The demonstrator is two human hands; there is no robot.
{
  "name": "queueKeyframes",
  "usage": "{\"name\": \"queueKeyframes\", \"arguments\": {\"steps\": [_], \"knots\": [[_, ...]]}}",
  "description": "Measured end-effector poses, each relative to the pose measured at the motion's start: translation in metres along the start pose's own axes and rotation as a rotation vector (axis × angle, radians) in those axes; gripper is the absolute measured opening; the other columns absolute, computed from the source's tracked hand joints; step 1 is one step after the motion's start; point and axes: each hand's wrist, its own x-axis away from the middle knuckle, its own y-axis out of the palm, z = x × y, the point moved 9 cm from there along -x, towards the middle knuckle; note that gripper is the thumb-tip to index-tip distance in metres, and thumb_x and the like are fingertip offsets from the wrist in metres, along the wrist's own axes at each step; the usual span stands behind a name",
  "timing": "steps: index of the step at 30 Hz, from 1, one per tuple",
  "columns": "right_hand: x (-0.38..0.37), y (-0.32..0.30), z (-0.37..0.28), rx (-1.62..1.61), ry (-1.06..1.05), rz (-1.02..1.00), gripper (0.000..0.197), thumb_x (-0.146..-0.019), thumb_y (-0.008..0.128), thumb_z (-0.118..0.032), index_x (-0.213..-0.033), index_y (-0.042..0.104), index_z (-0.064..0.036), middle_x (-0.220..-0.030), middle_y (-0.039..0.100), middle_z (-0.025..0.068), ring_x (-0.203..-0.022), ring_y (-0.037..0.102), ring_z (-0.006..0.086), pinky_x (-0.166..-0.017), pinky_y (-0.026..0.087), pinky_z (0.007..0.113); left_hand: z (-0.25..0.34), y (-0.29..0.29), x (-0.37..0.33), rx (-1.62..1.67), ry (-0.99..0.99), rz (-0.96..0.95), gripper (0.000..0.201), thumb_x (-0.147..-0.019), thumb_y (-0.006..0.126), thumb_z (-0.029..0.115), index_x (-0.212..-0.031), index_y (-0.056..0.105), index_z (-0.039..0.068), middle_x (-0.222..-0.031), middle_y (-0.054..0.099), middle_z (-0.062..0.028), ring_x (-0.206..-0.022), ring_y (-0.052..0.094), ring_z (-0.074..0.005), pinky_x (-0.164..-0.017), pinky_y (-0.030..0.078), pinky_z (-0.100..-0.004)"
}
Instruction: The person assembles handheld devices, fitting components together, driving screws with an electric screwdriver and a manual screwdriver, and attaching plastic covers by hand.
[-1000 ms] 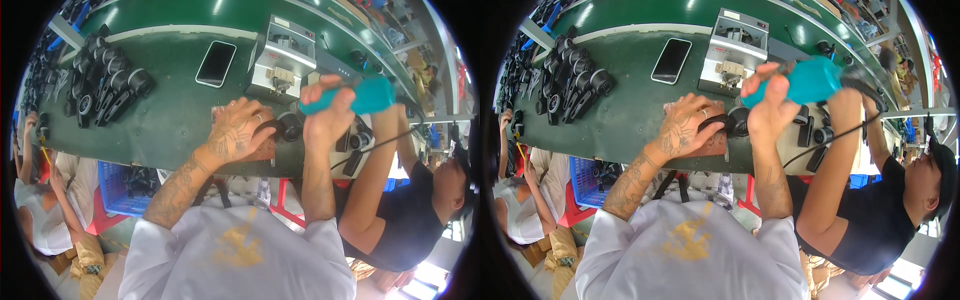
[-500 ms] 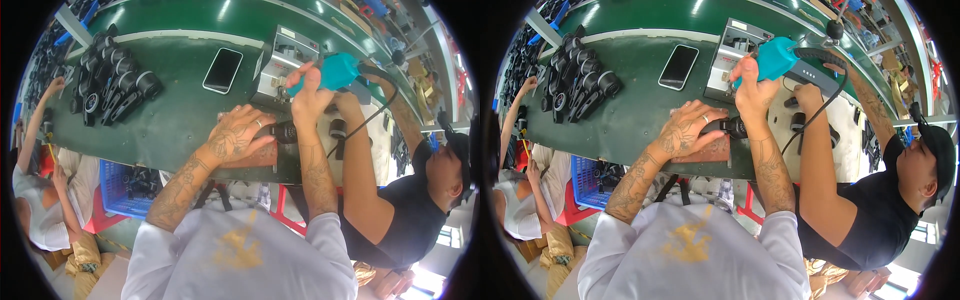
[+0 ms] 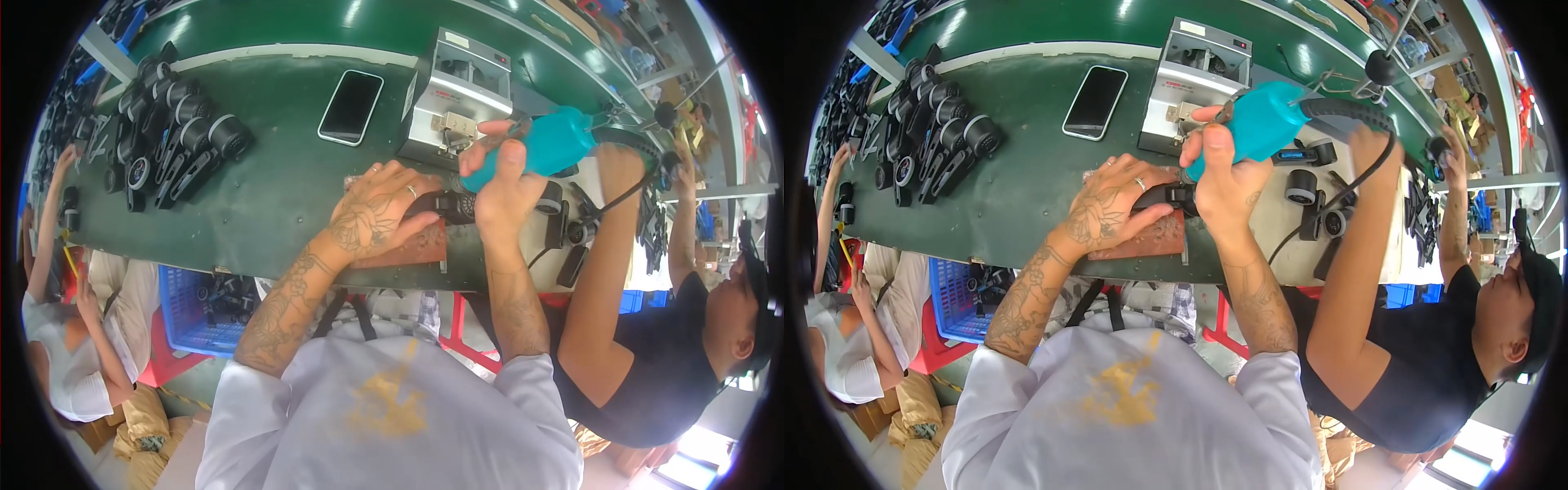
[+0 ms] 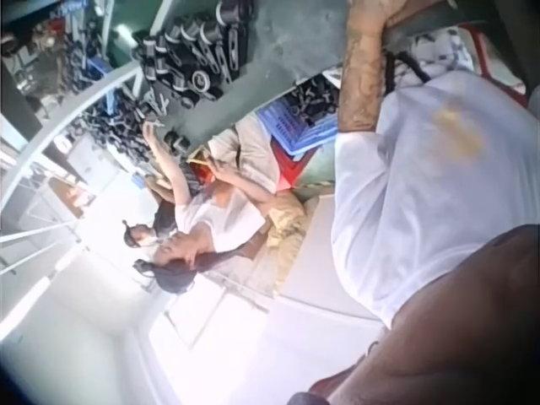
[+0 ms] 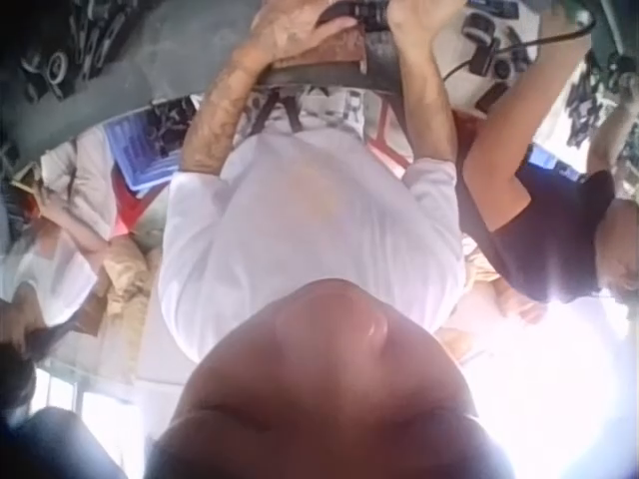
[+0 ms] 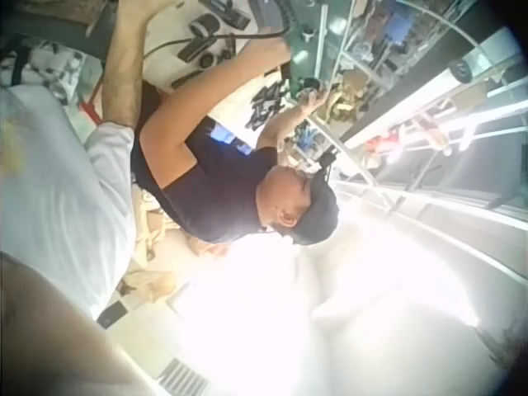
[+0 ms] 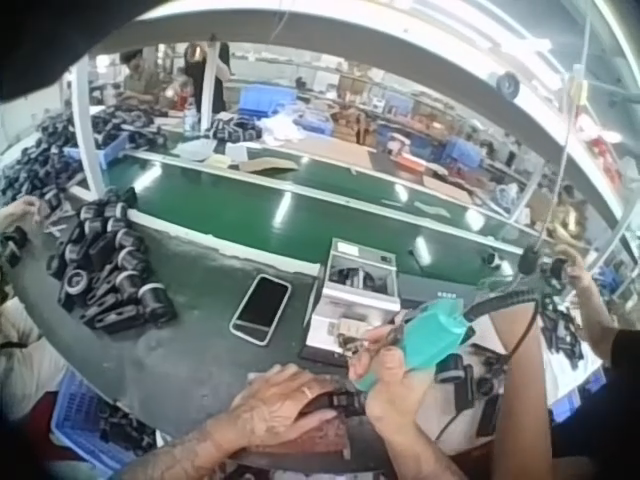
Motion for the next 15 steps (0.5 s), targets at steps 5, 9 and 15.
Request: {"name": "queueKeyframes", "arguments": {"steps": [5, 9, 15], "knots": [[0.003, -0.002, 0.012, -0.014, 0.008, -0.009, 0.049, -0.104, 0.059, -0.044, -0.108, 0.056, 0.0044, -0.072, 0.056, 0.0078, -0.063, 0.056, 0.0195, -0.06, 0.049, 0.034, -0.001, 0.002, 0.0, 0.012, -0.002, -0.01, 0.04, -0.096, 0.066, 0.036, -0.129, 0.062, 0.014, -0.117, 0.065, -0.0057, -0.114, 0.058, -0.0284, -0.104, 0.044, -0.0483], [0.008, -0.003, 0.021, -0.042, 0.025, -0.016, 0.042, -0.105, 0.058, -0.04, -0.103, 0.054, 0.0019, -0.074, 0.055, 0.0087, -0.063, 0.054, 0.0191, -0.061, 0.049, 0.035, -0.001, 0.005, 0.0, -0.002, -0.015, -0.042, 0.041, -0.096, 0.065, 0.036, -0.13, 0.061, 0.013, -0.12, 0.064, -0.006, -0.115, 0.057, -0.0287, -0.105, 0.044, -0.0491], [0.009, -0.001, 0.022, -0.057, 0.009, -0.022, 0.04, -0.106, 0.057, -0.039, -0.1, 0.053, 0.0003, -0.075, 0.055, 0.0085, -0.064, 0.054, 0.0186, -0.062, 0.049, 0.035, -0.001, 0.008, -0.002, -0.05, -0.036, -0.087, 0.042, -0.097, 0.064, 0.036, -0.131, 0.06, 0.012, -0.123, 0.062, -0.0071, -0.117, 0.056, -0.0293, -0.109, 0.042, -0.0511]]}}
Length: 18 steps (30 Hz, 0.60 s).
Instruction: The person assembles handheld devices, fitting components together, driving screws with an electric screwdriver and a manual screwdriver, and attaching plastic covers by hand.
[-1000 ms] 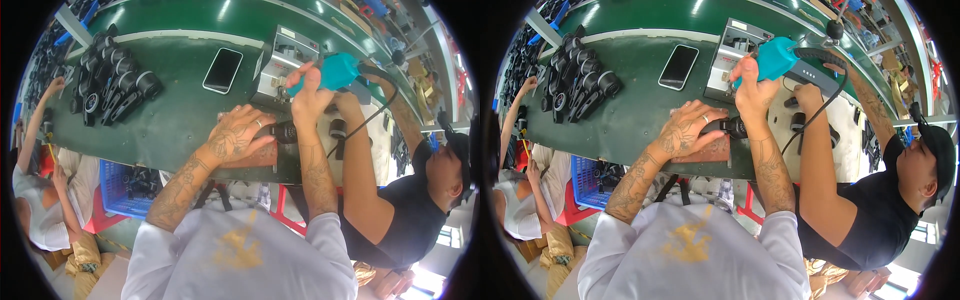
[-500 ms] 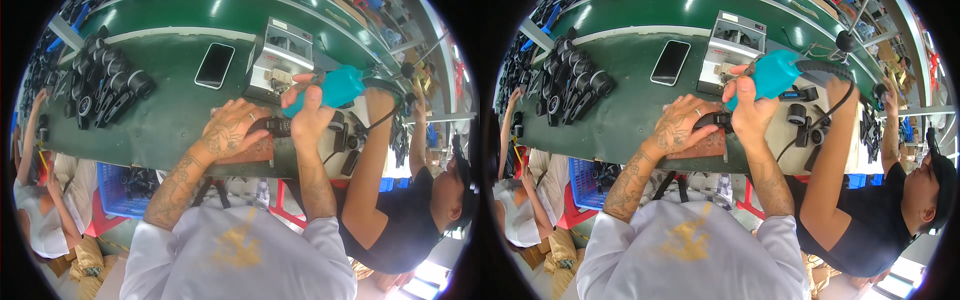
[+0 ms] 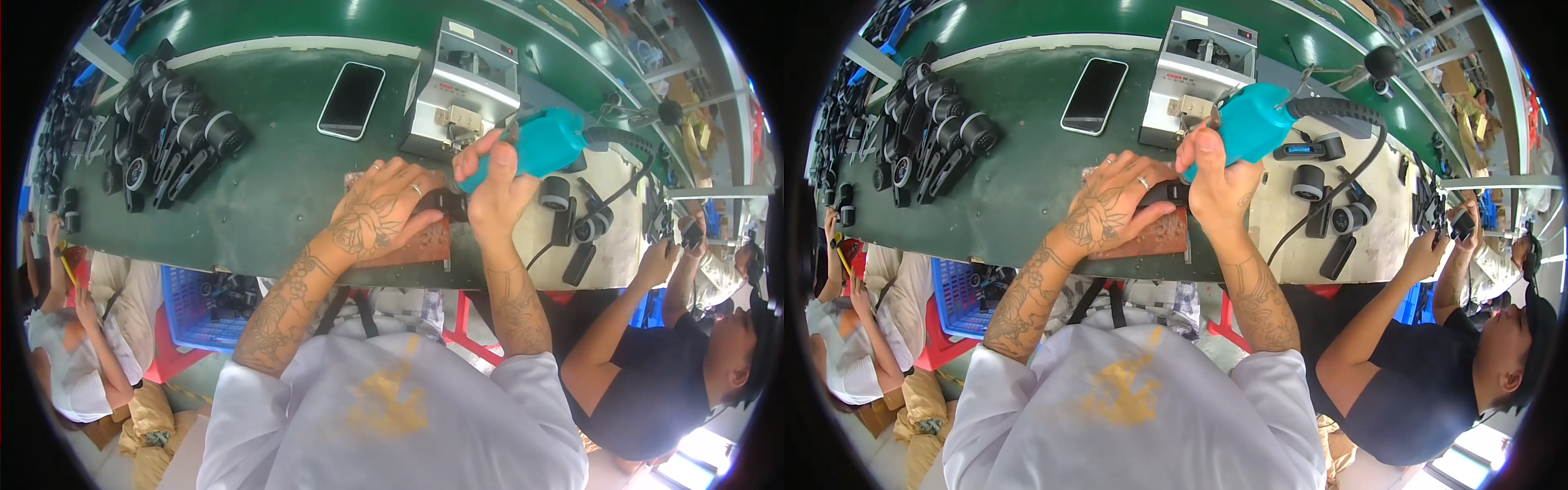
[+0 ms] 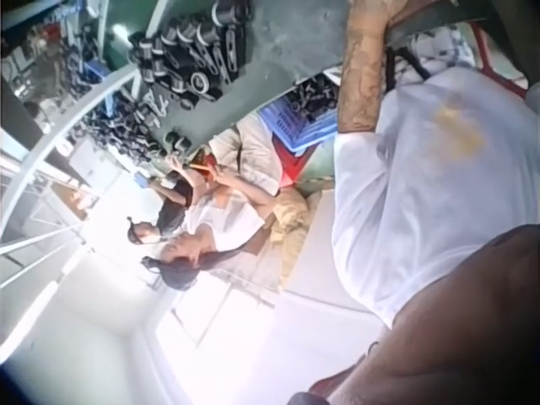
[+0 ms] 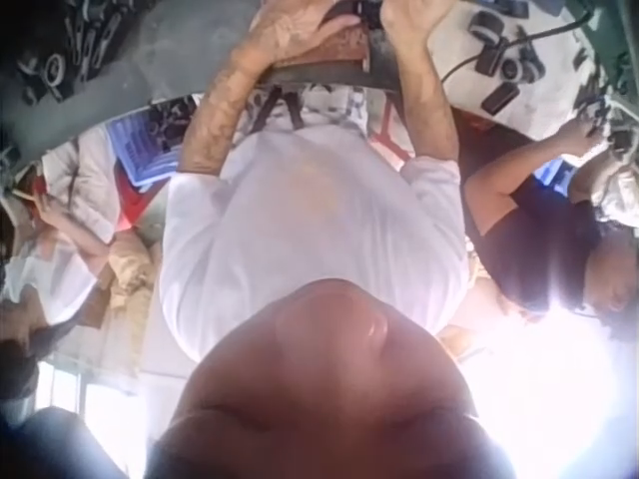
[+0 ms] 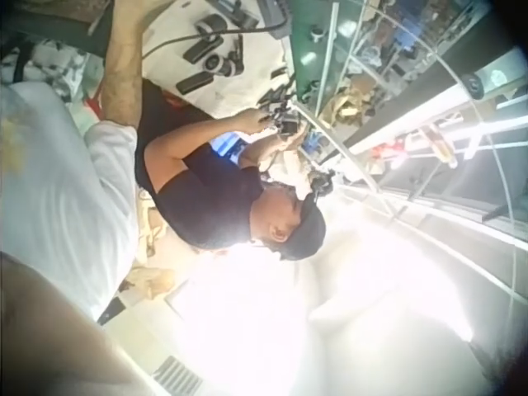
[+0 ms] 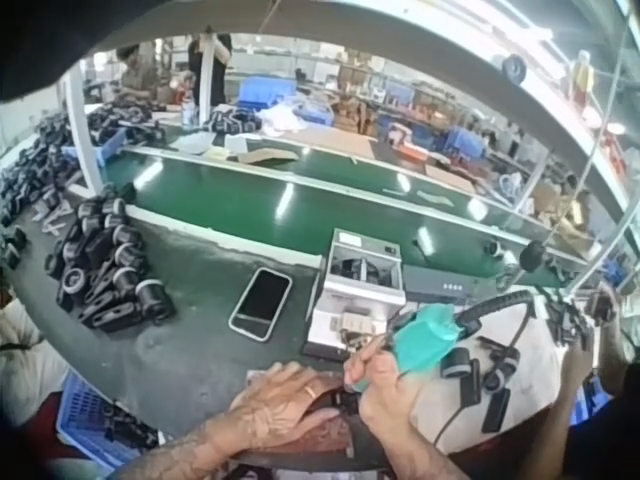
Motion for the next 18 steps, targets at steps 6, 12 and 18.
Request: {"name": "queueKeyframes", "arguments": {"steps": [6, 12, 18], "knots": [[-0.007, 0.001, 0.005, 0.057, 0.09, -0.01, 0.044, -0.107, 0.055, -0.041, -0.104, 0.056, 0.0027, -0.072, 0.055, 0.0074, -0.064, 0.055, 0.018, -0.061, 0.049, 0.034, -0.001, -0.002, 0.0, -0.023, -0.004, 0.009, 0.042, -0.099, 0.061, 0.036, -0.132, 0.059, 0.012, -0.122, 0.062, -0.0082, -0.119, 0.056, -0.0298, -0.109, 0.041, -0.0514], [-0.048, 0.003, -0.028, 0.182, -0.158, 0.09, 0.048, -0.108, 0.052, -0.044, -0.108, 0.06, 0.004, -0.073, 0.059, 0.0059, -0.066, 0.059, 0.016, -0.06, 0.047, 0.03, 0.005, -0.011, 0.005, 0.012, 0.052, 0.16, 0.034, -0.096, 0.064, 0.026, -0.128, 0.065, 0.013, -0.114, 0.065, -0.0065, -0.107, 0.058, -0.0298, -0.097, 0.046, -0.0439], [-0.054, 0.004, -0.004, 0.112, -0.217, 0.025, 0.04, -0.106, 0.058, -0.039, -0.101, 0.055, 0.0001, -0.073, 0.057, 0.0065, -0.066, 0.058, 0.0182, -0.062, 0.049, 0.032, 0.004, -0.014, 0.004, 0.04, 0.029, 0.17, 0.029, -0.098, 0.058, 0.019, -0.125, 0.067, 0.014, -0.113, 0.066, -0.0066, -0.105, 0.058, -0.0291, -0.096, 0.046, -0.0433]]}}
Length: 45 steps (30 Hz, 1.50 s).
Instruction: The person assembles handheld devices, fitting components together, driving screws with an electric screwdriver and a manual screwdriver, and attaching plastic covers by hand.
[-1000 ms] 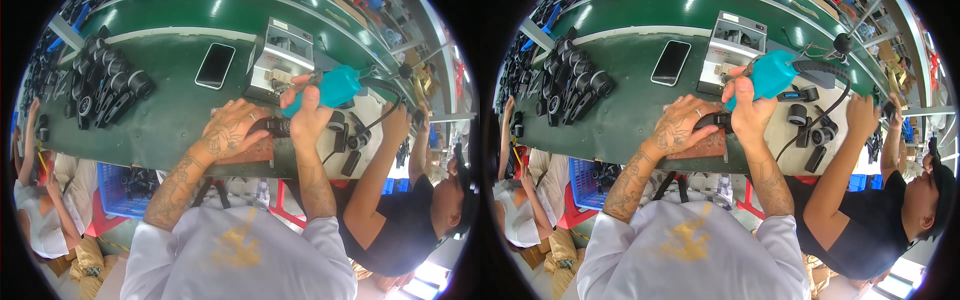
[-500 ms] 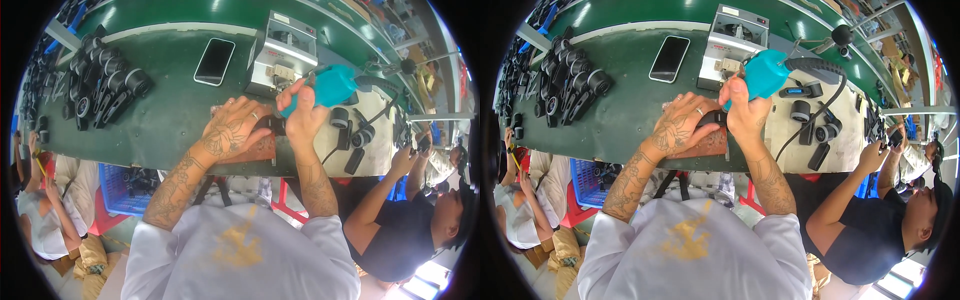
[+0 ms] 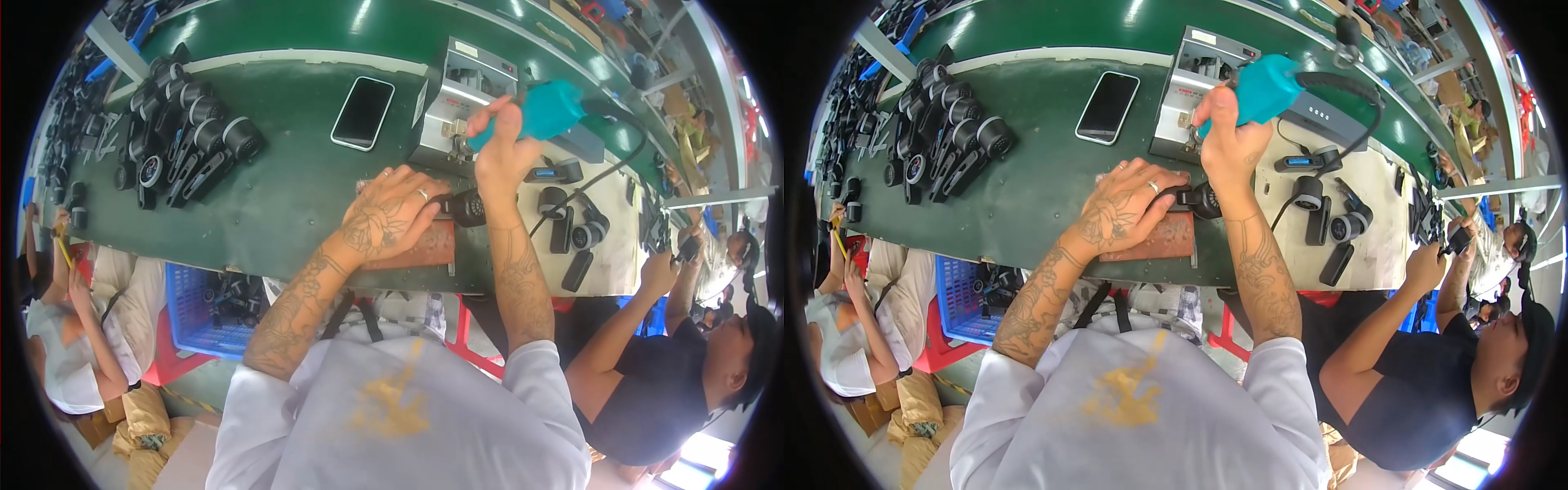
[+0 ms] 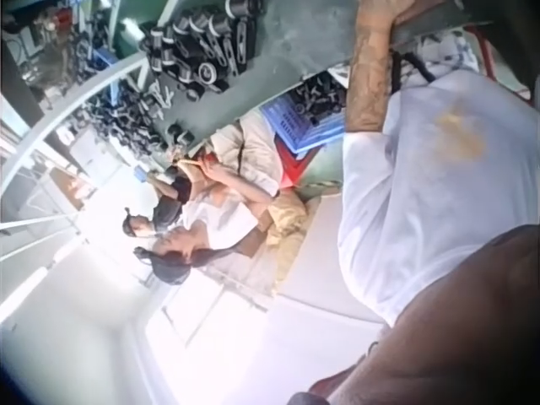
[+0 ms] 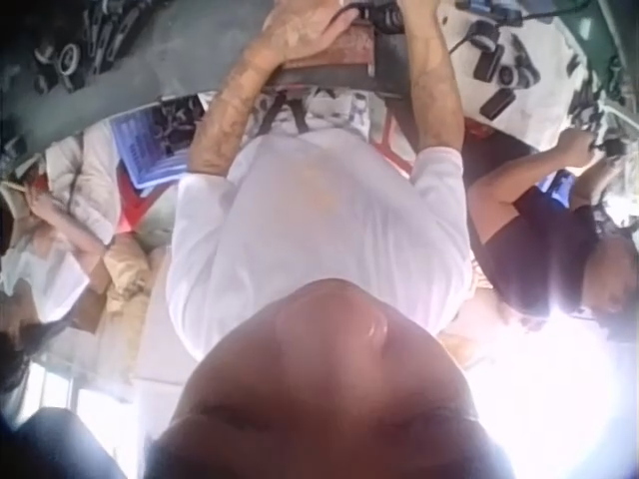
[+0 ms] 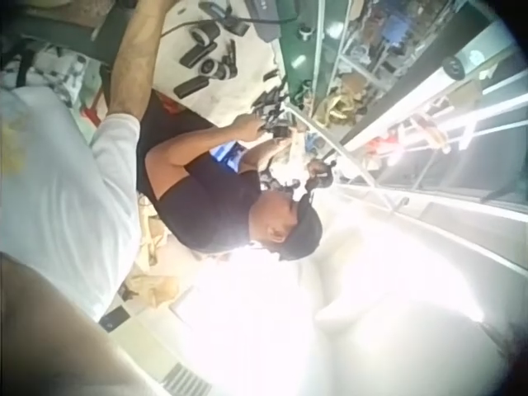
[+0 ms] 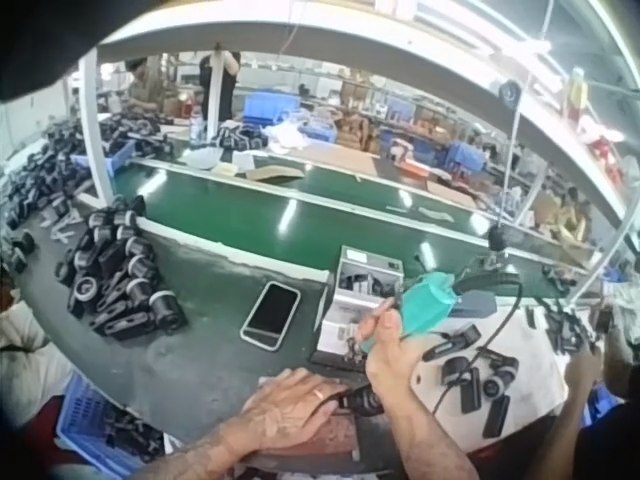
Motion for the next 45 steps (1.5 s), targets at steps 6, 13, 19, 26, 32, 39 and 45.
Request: {"name": "queueKeyframes", "arguments": {"steps": [6, 13, 19, 26, 32, 39, 45], "knots": [[0.012, 0.0, -0.011, 0.064, 0.212, 0.036, 0.048, -0.107, 0.053, -0.045, -0.101, 0.059, 0.0022, -0.069, 0.056, 0.0064, -0.061, 0.057, 0.0177, -0.058, 0.047, 0.032, -0.003, 0.001, 0.0, -0.005, 0.0, -0.017, 0.03, -0.096, 0.06, 0.018, -0.125, 0.067, 0.014, -0.113, 0.067, -0.0062, -0.104, 0.059, -0.0298, -0.095, 0.047, -0.0437], [0.056, -0.017, -0.041, -0.04, 0.227, 0.021, 0.06, -0.102, 0.057, -0.054, -0.109, 0.059, 0.006, -0.068, 0.056, 0.0073, -0.061, 0.056, 0.0192, -0.057, 0.047, 0.033, -0.001, 0.002, -0.001, -0.012, -0.012, -0.025, 0.031, -0.095, 0.062, 0.017, -0.125, 0.067, 0.014, -0.113, 0.067, -0.0054, -0.107, 0.059, -0.0292, -0.094, 0.047, -0.0438], [0.067, -0.023, -0.025, -0.094, 0.264, 0.053, 0.056, -0.102, 0.058, -0.051, -0.108, 0.056, 0.0049, -0.069, 0.057, 0.0084, -0.061, 0.056, 0.0196, -0.059, 0.047, 0.034, -0.002, 0.003, -0.001, 0.001, -0.011, -0.026, 0.03, -0.094, 0.063, 0.017, -0.124, 0.067, 0.014, -0.114, 0.067, -0.005, -0.107, 0.058, -0.0292, -0.095, 0.047, -0.0446], [0.073, -0.015, -0.019, -0.111, 0.257, 0.006, 0.049, -0.103, 0.059, -0.047, -0.099, 0.053, 0.0014, -0.069, 0.056, 0.0082, -0.06, 0.055, 0.0195, -0.06, 0.049, 0.035, -0.003, 0.01, -0.003, -0.018, -0.031, -0.131, 0.032, -0.1, 0.056, 0.025, -0.128, 0.064, 0.011, -0.124, 0.063, -0.0058, -0.116, 0.056, -0.0281, -0.105, 0.043, -0.0484], [0.072, -0.01, -0.022, -0.109, 0.218, -0.009, 0.047, -0.103, 0.059, -0.046, -0.095, 0.052, -0.0007, -0.069, 0.055, 0.0079, -0.06, 0.055, 0.0187, -0.059, 0.048, 0.035, -0.003, 0.007, -0.003, -0.038, -0.011, -0.09, 0.033, -0.1, 0.058, 0.027, -0.127, 0.063, 0.01, -0.129, 0.061, -0.0053, -0.116, 0.057, -0.0292, -0.106, 0.043, -0.0486], [0.106, -0.039, -0.014, -0.133, 0.488, 0.193, 0.062, -0.097, 0.058, -0.063, -0.106, 0.06, -0.0015, -0.072, 0.056, 0.0058, -0.065, 0.055, 0.0189, -0.063, 0.046, 0.034, 0.034, -0.011, 0.021, -0.132, 0.315, 0.1, 0.039, -0.082, 0.076, 0.027, -0.116, 0.067, 0.01, -0.116, 0.067, -0.0092, -0.107, 0.066, -0.0322, -0.097, 0.051, -0.0469], [0.138, -0.055, -0.071, -0.337, 0.317, 0.171, 0.071, -0.09, 0.058, -0.076, -0.103, 0.051, -0.0066, -0.062, 0.046, 0.0032, -0.051, 0.043, 0.0162, -0.05, 0.036, 0.03, -0.045, -0.112, 0.097, 0.071, -0.372, 0.551, 0.03, -0.089, 0.075, 0.012, -0.118, 0.068, 0.004, -0.111, 0.07, -0.0141, -0.103, 0.068, -0.0271, -0.092, 0.054, -0.0361]]}}
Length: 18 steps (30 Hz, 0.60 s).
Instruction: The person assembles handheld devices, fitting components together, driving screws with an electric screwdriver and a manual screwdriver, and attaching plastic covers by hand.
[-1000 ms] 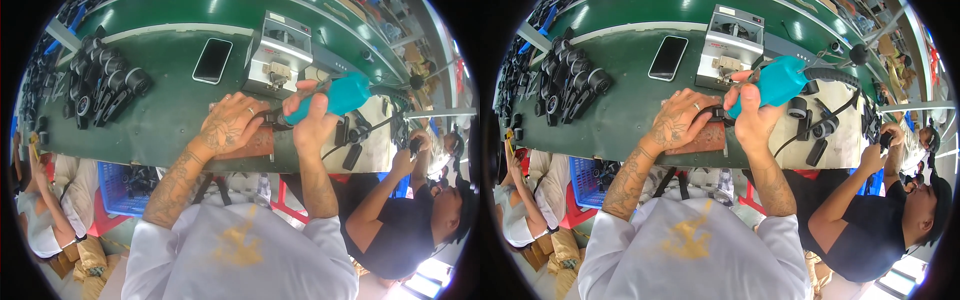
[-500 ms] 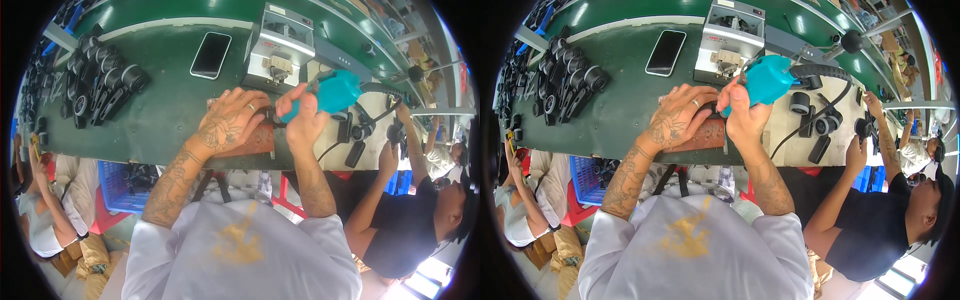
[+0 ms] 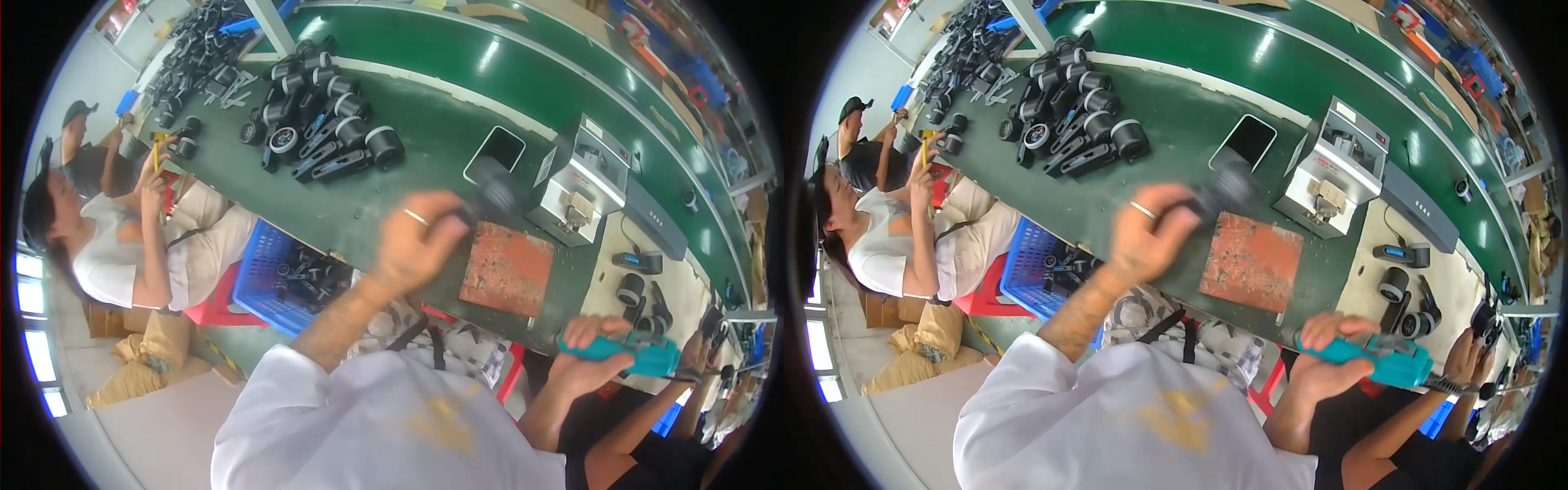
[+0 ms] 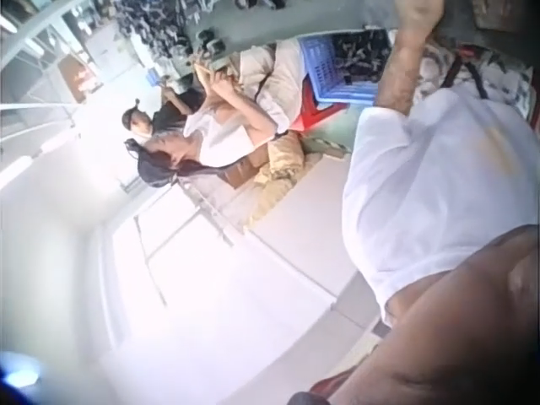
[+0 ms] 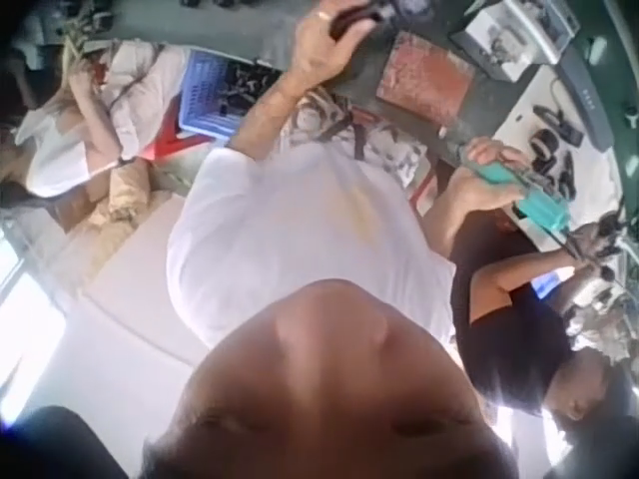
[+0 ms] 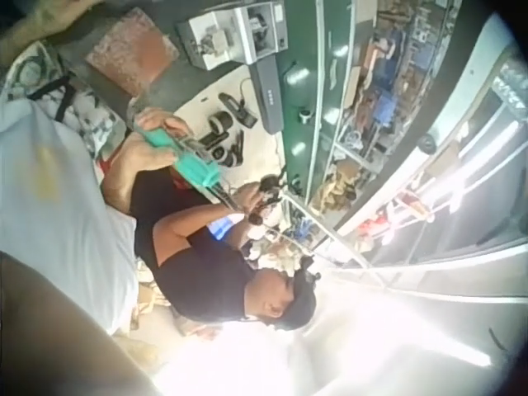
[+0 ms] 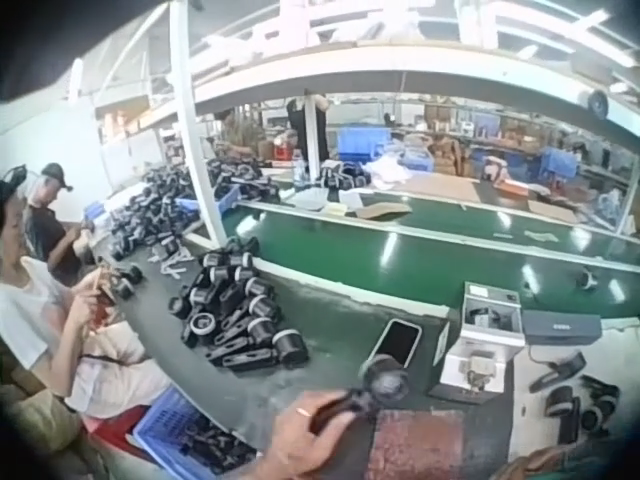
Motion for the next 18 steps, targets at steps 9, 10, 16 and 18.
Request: {"name": "queueKeyframes", "arguments": {"steps": [9, 10, 16, 18], "knots": [[0.034, -0.025, -0.002, 0.196, 0.144, 0.107, 0.076, -0.083, 0.073, -0.069, -0.106, 0.059, 0.0021, -0.072, 0.063, 0.0093, -0.063, 0.062, 0.0193, -0.057, 0.049, 0.032, -0.192, -0.253, -0.106, -0.548, -0.144, 0.465, 0.048, -0.102, 0.064, 0.03, -0.137, 0.058, -0.002, -0.129, 0.065, -0.0184, -0.12, 0.061, -0.0267, -0.104, 0.047, -0.0379], [0.033, -0.026, 0.004, 0.215, 0.155, 0.054, 0.071, -0.086, 0.074, -0.065, -0.106, 0.06, 0.0023, -0.074, 0.064, 0.0087, -0.068, 0.063, 0.0185, -0.061, 0.049, 0.031, -0.175, -0.226, -0.111, 0.02, -0.275, 0.569, 0.041, -0.103, 0.063, 0.023, -0.136, 0.059, -0.002, -0.125, 0.068, -0.0145, -0.116, 0.063, -0.0209, -0.102, 0.048, -0.0342], [0.045, -0.024, -0.003, 0.141, 0.135, -0.053, 0.058, -0.09, 0.078, -0.044, -0.113, 0.058, 0.0058, -0.091, 0.063, 0.0096, -0.071, 0.064, 0.0188, -0.063, 0.05, 0.034, 0.087, 0.061, -0.089, -0.01, 0.111, -0.176, 0.025, -0.097, 0.071, 0.021, -0.117, 0.069, 0.007, -0.115, 0.071, -0.0117, -0.102, 0.069, -0.0217, -0.088, 0.054, -0.0342], [0.049, -0.028, -0.006, 0.107, 0.136, -0.023, 0.062, -0.088, 0.079, -0.048, -0.113, 0.059, 0.0057, -0.087, 0.062, 0.0084, -0.071, 0.063, 0.0175, -0.063, 0.049, 0.032, 0.141, 0.162, -0.054, 0.043, 0.389, -0.421, 0.032, -0.093, 0.074, 0.025, -0.119, 0.067, 0.007, -0.118, 0.068, -0.0134, -0.11, 0.065, -0.0287, -0.097, 0.051, -0.0387]]}}
